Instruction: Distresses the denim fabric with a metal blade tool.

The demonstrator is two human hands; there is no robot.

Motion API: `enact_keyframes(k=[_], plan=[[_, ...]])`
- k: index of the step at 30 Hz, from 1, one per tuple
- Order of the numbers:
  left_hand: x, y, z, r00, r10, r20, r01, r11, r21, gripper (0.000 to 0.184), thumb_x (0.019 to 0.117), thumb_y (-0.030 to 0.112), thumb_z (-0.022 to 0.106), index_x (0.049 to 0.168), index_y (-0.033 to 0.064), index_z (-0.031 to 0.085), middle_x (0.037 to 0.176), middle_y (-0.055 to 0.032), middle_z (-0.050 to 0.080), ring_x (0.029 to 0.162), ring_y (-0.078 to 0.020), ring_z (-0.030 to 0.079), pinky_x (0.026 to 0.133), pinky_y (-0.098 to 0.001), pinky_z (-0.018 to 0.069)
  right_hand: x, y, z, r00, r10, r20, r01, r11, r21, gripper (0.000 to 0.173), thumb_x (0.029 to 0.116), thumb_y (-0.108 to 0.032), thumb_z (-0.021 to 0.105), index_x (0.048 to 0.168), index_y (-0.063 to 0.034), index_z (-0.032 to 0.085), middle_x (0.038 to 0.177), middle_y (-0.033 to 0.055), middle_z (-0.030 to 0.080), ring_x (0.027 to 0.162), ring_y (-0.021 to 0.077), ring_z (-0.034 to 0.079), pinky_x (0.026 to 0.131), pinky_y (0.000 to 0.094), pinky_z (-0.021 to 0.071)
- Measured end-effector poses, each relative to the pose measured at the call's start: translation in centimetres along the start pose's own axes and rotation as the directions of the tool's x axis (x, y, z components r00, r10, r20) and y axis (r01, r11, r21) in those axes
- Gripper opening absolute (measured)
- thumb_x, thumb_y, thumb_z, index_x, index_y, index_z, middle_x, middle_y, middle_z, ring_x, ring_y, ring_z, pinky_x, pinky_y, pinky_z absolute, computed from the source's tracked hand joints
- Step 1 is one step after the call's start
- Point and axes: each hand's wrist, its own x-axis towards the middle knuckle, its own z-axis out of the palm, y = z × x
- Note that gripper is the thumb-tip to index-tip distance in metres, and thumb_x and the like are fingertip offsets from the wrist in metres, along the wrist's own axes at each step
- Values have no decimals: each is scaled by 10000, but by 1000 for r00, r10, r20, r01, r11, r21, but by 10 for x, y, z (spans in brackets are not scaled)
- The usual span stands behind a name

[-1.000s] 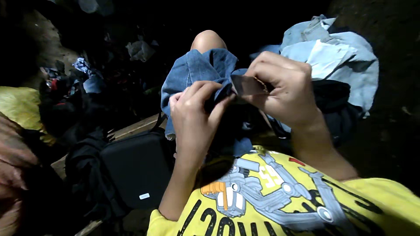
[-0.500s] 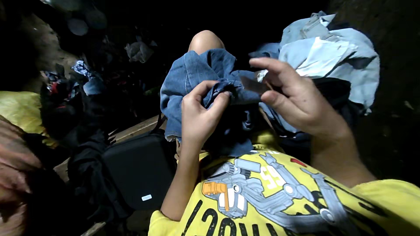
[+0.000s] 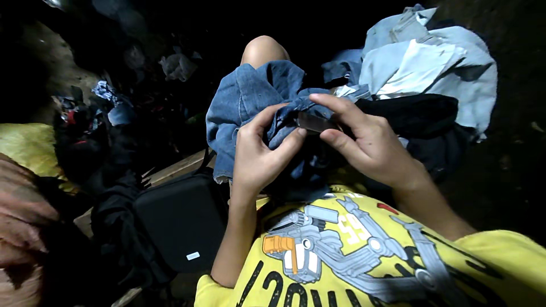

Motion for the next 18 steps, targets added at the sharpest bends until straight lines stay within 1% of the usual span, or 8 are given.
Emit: enact_keyframes(k=[2, 6, 9, 12, 14, 16, 17, 18], plan=[[0, -2, 0, 1000, 12, 7, -12, 1000, 10, 220, 898, 49, 683, 1109, -12, 683, 916, 22, 703, 807, 41, 652, 736, -131, 555, 1, 1, 0, 1000, -26, 7, 26, 1000, 4, 523, 1064, -392, 475, 1495, -96, 505, 959, 51, 685, 685, 121, 590, 559, 310, 487], [1, -4, 1, 1000, 5, 15, -5, 1000, 28, 79, 840, -16, 675, 909, 20, 691, 764, 54, 656, 680, 65, 604, 630, -108, 519, 7, -1, 6, 995, -99, -14, 99, 995, 25, 486, 1052, -367, 515, 1448, -91, 562, 1049, 69, 718, 799, 143, 665, 638, 332, 542], [1, -2, -2, 999, -41, 26, 41, 999, 14, 69, 846, 2, 677, 894, 45, 701, 767, 61, 667, 682, 57, 617, 626, -118, 528, 11, 0, 12, 982, -151, -111, 147, 988, -48, 469, 1050, -370, 534, 1415, -84, 609, 868, 90, 650, 676, 182, 595, 551, 327, 471], [1, -4, -3, 997, -73, 35, 74, 997, -27, 73, 857, -3, 659, 887, 44, 706, 754, 58, 668, 665, 50, 614, 606, -129, 530, 5, 5, 16, 982, -120, -148, 115, 993, -40, 460, 1050, -394, 531, 1386, -98, 637, 831, 86, 634, 656, 170, 572, 553, 313, 459], [1, -6, -2, 997, -68, 39, 69, 997, -26, 85, 845, -4, 652, 892, 44, 705, 761, 57, 670, 671, 51, 617, 613, -131, 533, 4, 5, 19, 989, -70, -127, 78, 995, 61, 453, 1049, -394, 526, 1365, -94, 651, 917, 81, 678, 731, 136, 618, 616, 297, 502], [3, -8, 0, 997, -55, 49, 56, 998, -7, 68, 849, 15, 656, 893, 50, 695, 758, 62, 659, 667, 54, 608, 604, -128, 523, 9, 5, 19, 998, -28, -64, 45, 958, 283, 416, 1048, -327, 541, 1343, -60, 662, 1104, 41, 720, 937, 38, 663, 815, 213, 552], [3, -8, -1, 996, -63, 59, 63, 998, 0, 80, 846, 15, 639, 895, 53, 690, 758, 59, 654, 665, 51, 605, 598, -127, 518, 11, 4, 17, 1000, -7, 1, 6, 886, 464, 389, 1059, -285, 533, 1331, -37, 659, 1219, 14, 711, 1050, 0, 663, 911, 180, 550], [3, -7, -3, 995, -69, 75, 70, 998, -5, 98, 840, 13, 624, 898, 52, 692, 759, 58, 655, 664, 51, 605, 593, -125, 515, 12, 5, 14, 997, 17, 78, -63, 764, 642, 361, 1069, -253, 521, 1321, -34, 660, 1260, -16, 700, 1061, -14, 660, 913, 167, 554]])
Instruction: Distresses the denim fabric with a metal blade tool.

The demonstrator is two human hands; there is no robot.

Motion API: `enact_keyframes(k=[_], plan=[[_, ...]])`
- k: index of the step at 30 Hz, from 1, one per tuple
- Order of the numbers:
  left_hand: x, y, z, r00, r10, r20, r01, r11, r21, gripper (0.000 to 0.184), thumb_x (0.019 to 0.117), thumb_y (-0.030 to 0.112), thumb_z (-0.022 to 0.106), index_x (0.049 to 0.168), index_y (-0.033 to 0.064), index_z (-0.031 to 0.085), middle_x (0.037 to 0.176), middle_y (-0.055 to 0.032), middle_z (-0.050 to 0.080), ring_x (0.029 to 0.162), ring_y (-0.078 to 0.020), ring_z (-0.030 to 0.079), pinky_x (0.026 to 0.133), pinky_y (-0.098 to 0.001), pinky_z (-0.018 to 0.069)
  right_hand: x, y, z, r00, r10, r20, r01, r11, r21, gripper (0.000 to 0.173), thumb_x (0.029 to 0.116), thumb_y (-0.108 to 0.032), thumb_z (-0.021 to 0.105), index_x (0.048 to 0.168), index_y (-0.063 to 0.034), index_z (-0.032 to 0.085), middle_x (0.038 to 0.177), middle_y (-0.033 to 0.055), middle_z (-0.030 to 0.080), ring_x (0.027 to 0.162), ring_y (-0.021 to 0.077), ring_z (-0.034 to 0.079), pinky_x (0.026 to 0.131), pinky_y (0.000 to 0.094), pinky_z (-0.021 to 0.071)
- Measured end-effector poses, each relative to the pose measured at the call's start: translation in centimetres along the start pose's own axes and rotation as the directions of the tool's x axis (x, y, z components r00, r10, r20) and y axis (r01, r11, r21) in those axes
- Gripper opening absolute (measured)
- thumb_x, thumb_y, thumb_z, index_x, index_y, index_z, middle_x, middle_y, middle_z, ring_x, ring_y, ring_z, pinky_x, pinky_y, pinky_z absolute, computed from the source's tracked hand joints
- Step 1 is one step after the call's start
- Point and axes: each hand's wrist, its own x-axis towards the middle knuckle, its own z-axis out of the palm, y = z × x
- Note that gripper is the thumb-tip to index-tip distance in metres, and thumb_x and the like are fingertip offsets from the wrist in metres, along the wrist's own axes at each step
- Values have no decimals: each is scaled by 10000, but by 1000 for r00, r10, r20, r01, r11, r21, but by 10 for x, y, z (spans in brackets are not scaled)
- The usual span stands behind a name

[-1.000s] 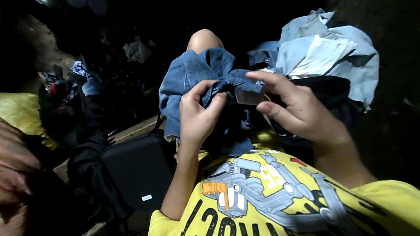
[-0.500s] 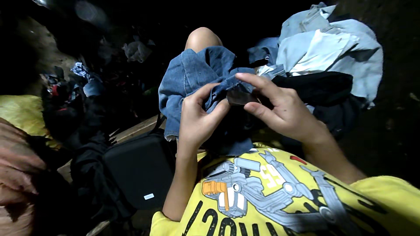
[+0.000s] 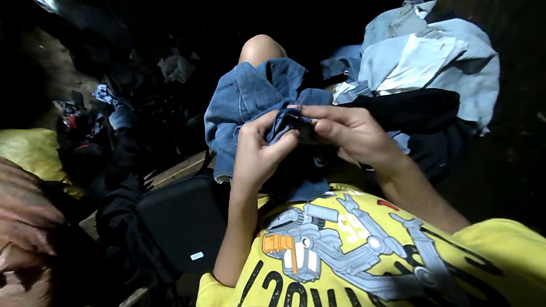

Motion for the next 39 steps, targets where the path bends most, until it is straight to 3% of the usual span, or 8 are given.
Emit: enact_keyframes(k=[5, 8, 10, 15, 19, 32, 36, 39], plan=[[1, 2, -12, 997, 11, 73, -16, 998, 65, 57, 832, 61, 610, 831, 90, 659, 720, 67, 600, 617, 50, 555, 533, -111, 451, 3, -14, -11, 978, 177, 107, -198, 951, 238, 325, 1071, -261, 512, 1249, -83, 717, 826, -109, 656, 566, -88, 455, 489, 76, 370], [0, 2, -13, 995, 92, 37, -93, 995, 45, 135, 895, 170, 666, 885, 40, 702, 935, 26, 600, 889, -2, 579, 754, -136, 489, 6, -23, -16, 993, 67, 96, -68, 998, 5, 328, 1064, -236, 528, 1280, -55, 696, 1176, -88, 726, 968, -85, 643, 836, 99, 532], [-2, 4, -8, 994, 103, -24, -102, 994, 37, 137, 921, 160, 684, 916, 24, 706, 924, 24, 643, 856, 8, 611, 737, -140, 516, 4, -25, -13, 996, -2, 90, 16, 988, -152, 360, 1064, -250, 521, 1314, -45, 678, 1260, -29, 707, 1129, -14, 641, 973, 158, 526], [-7, 4, -1, 989, 51, -136, -49, 999, 14, 94, 891, 4, 683, 982, 18, 702, 828, 60, 685, 735, 67, 622, 692, -116, 538, -4, -19, -5, 998, -52, 28, 59, 885, -462, 403, 1058, -341, 514, 1384, -149, 654, 1133, -14, 732, 999, 12, 656, 854, 192, 534], [-6, 5, -2, 990, -2, -141, -17, 992, -127, 123, 873, -14, 667, 955, 59, 722, 864, 92, 715, 799, 47, 661, 764, -162, 572, -8, -11, -1, 997, -83, 0, 71, 851, -521, 448, 1058, -367, 508, 1437, -147, 604, 1022, 12, 707, 851, 48, 642, 737, 229, 541], [-6, -1, 1, 990, -80, -117, 61, 985, -159, 133, 811, -10, 671, 836, 118, 695, 741, 99, 657, 656, 45, 605, 598, -146, 525, -6, 9, 5, 956, -276, -98, 146, 741, -656, 451, 1038, -409, 539, 1355, -119, 676, 751, 43, 592, 612, 128, 536, 528, 271, 426], [-3, -1, 0, 988, -131, -84, 114, 977, -182, 153, 831, -22, 674, 918, 92, 726, 815, 80, 699, 718, 34, 643, 651, -161, 556, 5, 14, 13, 957, -268, -109, 161, 805, -571, 397, 1041, -377, 549, 1304, -129, 715, 783, 27, 600, 650, 98, 538, 567, 250, 441], [-3, -1, -13, 993, -119, -11, 116, 982, -150, 128, 809, -7, 681, 861, 102, 724, 767, 92, 691, 683, 45, 631, 626, -154, 547, 6, 5, -9, 995, -31, 91, 47, 982, -182, 375, 1057, -327, 519, 1313, -119, 698, 1144, -66, 731, 995, -41, 651, 864, 158, 543]])
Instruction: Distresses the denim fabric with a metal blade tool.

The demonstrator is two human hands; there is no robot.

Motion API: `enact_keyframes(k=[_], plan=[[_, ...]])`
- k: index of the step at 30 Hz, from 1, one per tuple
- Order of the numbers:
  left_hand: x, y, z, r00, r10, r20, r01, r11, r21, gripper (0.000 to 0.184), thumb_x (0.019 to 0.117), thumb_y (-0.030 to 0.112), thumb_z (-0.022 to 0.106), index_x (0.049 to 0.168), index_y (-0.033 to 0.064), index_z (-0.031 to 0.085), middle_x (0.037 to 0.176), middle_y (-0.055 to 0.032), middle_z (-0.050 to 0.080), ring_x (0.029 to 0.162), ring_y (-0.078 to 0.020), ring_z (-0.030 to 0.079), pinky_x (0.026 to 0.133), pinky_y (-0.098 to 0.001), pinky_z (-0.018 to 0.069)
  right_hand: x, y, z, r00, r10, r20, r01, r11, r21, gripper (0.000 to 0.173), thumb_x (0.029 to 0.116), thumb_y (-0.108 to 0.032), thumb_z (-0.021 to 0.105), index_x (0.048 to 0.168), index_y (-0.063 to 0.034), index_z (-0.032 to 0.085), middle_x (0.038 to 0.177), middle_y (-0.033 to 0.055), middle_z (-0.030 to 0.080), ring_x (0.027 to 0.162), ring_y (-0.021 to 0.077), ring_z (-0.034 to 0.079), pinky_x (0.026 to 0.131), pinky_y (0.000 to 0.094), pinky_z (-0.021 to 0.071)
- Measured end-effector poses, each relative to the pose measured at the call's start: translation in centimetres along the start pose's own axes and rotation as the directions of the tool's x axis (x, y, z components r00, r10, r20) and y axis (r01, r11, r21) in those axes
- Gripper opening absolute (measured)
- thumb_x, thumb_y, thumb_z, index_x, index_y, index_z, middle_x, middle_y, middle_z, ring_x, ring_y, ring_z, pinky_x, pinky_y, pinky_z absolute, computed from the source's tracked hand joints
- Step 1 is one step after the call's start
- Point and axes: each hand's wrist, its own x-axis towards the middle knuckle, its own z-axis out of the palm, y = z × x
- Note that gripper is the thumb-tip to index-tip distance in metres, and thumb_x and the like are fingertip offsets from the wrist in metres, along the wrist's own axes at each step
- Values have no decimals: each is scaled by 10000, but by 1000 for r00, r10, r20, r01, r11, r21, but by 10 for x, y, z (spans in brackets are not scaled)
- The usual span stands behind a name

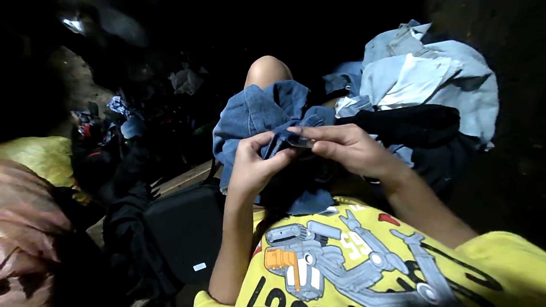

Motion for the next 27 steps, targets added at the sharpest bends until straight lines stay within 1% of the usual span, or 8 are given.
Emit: enact_keyframes(k=[2, 4, 6, 9, 12, 18, 24, 27], plan=[[1, 1, -4, 1000, 15, 27, -15, 1000, 9, 131, 812, 9, 667, 790, 135, 697, 714, 115, 655, 632, 60, 593, 582, -135, 512, 2, -1, -19, 984, 26, 174, -67, 969, 236, 442, 1067, -398, 489, 1342, -100, 664, 1187, -121, 715, 958, -105, 621, 816, 102, 521], [3, 2, -6, 999, 38, 19, -38, 999, -1, 163, 827, -12, 635, 794, 136, 696, 725, 114, 659, 641, 59, 596, 597, -136, 518, 6, -1, -26, 994, 7, 112, -34, 969, 244, 567, 983, -530, 581, 1349, -102, 644, 852, -167, 628, 662, -120, 486, 572, 67, 411], [3, 3, -6, 999, 50, 13, -50, 998, -26, 170, 833, -27, 624, 820, 123, 703, 746, 100, 671, 658, 48, 611, 615, -143, 530, 15, -3, -25, 997, -43, -61, 47, 997, 63, 591, 896, -531, 707, 1281, -84, 667, 702, -165, 491, 553, -114, 371, 484, 64, 318], [3, 3, -5, 995, 85, 50, -84, 996, -22, 121, 852, -22, 651, 843, 92, 691, 749, 80, 656, 664, 40, 604, 617, -139, 524, 37, -6, -16, 976, -191, -102, 170, 968, -186, 433, 820, -369, 807, 1081, -33, 728, 876, -59, 553, 703, -81, 416, 588, 70, 333], [1, 5, -9, 993, 113, 41, -115, 992, 59, 105, 850, -9, 646, 834, 89, 679, 733, 76, 641, 636, 44, 585, 582, -120, 500, 52, -1, -10, 969, -244, 45, 248, 958, -145, 262, 855, -266, 763, 955, -24, 747, 988, 22, 669, 853, -45, 579, 712, 88, 472], [0, 14, -25, 979, 194, 58, -203, 951, 235, 67, 919, 34, 639, 881, 58, 689, 770, 79, 660, 684, 62, 605, 638, -109, 518, 54, -9, -9, 974, -209, 88, 224, 950, -216, 216, 972, -198, 623, 868, -33, 716, 788, -27, 641, 707, -65, 542, 629, 99, 438], [4, 22, -41, 953, 267, 143, -299, 908, 295, 229, 913, 130, 695, 1116, 43, 635, 758, 71, 629, 607, 45, 560, 564, -104, 491, 50, -19, -10, 992, -119, 30, 121, 991, -61, 126, 900, -164, 692, 945, -49, 721, 765, -60, 633, 611, -79, 507, 524, 78, 420], [6, 26, -41, 923, 363, 130, -384, 843, 377, 182, 970, 150, 649, 1033, -16, 690, 904, 5, 650, 794, 14, 595, 728, -137, 510, 47, -22, -8, 997, -71, 11, 71, 997, -1, 76, 909, -127, 679, 923, -55, 700, 735, -74, 625, 612, -81, 535, 542, 75, 453]])
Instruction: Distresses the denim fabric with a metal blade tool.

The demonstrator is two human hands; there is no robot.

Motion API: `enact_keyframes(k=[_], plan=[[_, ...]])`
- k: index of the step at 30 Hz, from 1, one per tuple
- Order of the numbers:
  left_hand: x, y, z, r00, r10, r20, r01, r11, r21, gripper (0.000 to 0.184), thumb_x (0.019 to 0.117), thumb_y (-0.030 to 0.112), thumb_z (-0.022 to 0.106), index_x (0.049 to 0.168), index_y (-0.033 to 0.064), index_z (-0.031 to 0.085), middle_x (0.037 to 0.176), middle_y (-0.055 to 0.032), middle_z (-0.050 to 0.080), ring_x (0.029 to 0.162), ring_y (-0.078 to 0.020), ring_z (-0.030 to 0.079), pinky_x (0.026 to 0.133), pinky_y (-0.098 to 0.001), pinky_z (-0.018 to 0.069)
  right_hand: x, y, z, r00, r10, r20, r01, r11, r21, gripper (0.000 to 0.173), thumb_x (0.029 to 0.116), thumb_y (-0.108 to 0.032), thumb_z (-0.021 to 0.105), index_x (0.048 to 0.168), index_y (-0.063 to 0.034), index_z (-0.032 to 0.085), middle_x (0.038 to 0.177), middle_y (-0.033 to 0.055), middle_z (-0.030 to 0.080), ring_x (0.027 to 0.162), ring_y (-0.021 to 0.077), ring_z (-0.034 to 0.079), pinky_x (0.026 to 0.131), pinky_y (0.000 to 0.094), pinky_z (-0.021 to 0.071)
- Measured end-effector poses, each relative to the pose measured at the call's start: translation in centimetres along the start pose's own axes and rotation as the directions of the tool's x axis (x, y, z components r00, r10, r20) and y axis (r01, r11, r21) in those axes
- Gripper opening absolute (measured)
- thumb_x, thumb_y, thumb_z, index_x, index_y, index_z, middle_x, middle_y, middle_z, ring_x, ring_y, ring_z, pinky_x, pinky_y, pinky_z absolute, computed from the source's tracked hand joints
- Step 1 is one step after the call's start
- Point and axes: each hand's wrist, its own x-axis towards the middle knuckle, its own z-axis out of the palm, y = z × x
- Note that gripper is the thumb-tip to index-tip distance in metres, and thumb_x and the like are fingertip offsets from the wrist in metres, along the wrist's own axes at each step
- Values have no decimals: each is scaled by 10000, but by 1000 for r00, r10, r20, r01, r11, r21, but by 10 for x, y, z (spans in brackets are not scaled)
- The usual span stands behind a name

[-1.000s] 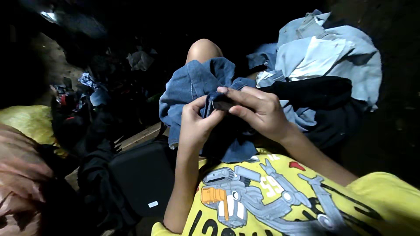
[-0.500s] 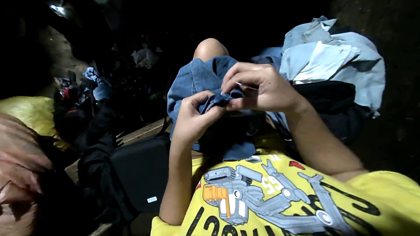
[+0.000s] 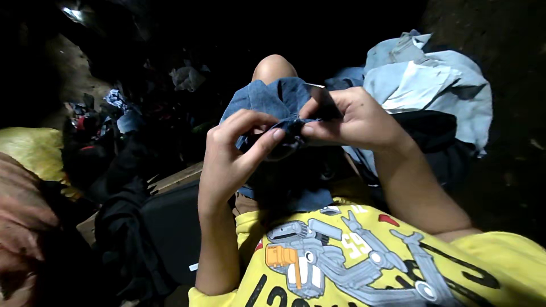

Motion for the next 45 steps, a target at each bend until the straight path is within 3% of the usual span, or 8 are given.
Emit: enact_keyframes(k=[3, 7, 10, 17, 21, 26, 35, 45], plan=[[3, 9, 3, 1000, 5, -14, -3, 992, 125, 259, 967, 193, 668, 1105, -20, 715, 1090, -72, 678, 996, -61, 632, 888, -204, 517, -6, 1, 4, 1000, 6, -27, -6, 1000, -3, 77, 914, -144, 683, 922, -67, 687, 755, -85, 633, 648, -86, 563, 576, 75, 478], [7, 16, 16, 1000, 24, -13, -20, 970, 243, 164, 949, 177, 686, 996, 32, 746, 930, -33, 694, 849, -75, 632, 774, -276, 492, -17, 2, 8, 999, 40, -35, -40, 999, -1, 85, 919, -165, 685, 924, -81, 690, 771, -94, 629, 658, -90, 551, 583, 73, 465], [11, 15, 20, 1000, -29, 0, 29, 987, 161, 120, 1004, 139, 614, 976, 42, 679, 801, 20, 639, 684, 15, 586, 617, -140, 486, -22, 4, 7, 997, 66, -43, -65, 997, 34, 110, 934, -191, 691, 956, -83, 697, 781, -110, 644, 664, -95, 568, 594, 77, 490], [4, 13, 31, 984, -177, 25, 179, 978, -107, 233, 971, 225, 666, 1123, 65, 592, 852, 43, 611, 674, 26, 572, 583, -110, 482, -34, 6, 7, 985, 100, -139, -93, 994, 58, 99, 891, -121, 702, 978, -77, 685, 796, -74, 658, 626, -47, 575, 532, 101, 480], [3, 12, 31, 974, -214, 81, 214, 977, 4, 205, 868, 277, 769, 826, 110, 658, 649, 74, 597, 546, 42, 549, 480, -124, 443, -34, 3, 2, 988, -4, -151, -3, 999, -47, 164, 950, -203, 681, 1007, -49, 688, 885, -66, 670, 732, -73, 594, 631, 85, 506], [4, 20, 33, 994, -9, 105, 17, 997, -80, 104, 910, 72, 697, 978, -7, 698, 994, -26, 650, 921, -21, 619, 815, -155, 523, -36, -4, -8, 994, -62, -91, 54, 995, -83, 217, 1025, -208, 577, 982, -39, 706, 925, -55, 664, 818, -80, 593, 726, 85, 507], [-8, 24, 59, 968, -250, -15, 230, 910, -346, 141, 1001, 27, 507, 1006, 38, 648, 810, 84, 615, 729, 70, 584, 680, -116, 511, -36, -7, -4, 979, -64, -195, 19, 974, -227, 181, 1015, -157, 574, 964, -17, 676, 874, -30, 633, 749, -80, 550, 677, 70, 465], [-8, 16, 62, 946, -323, -32, 259, 810, -526, 91, 928, 194, 732, 954, 108, 720, 800, 88, 678, 685, 29, 628, 634, -144, 551, -38, -10, 1, 983, -30, -183, -37, 936, -351, 181, 1009, -177, 591, 948, -36, 688, 811, -18, 631, 680, -54, 549, 614, 90, 455]])
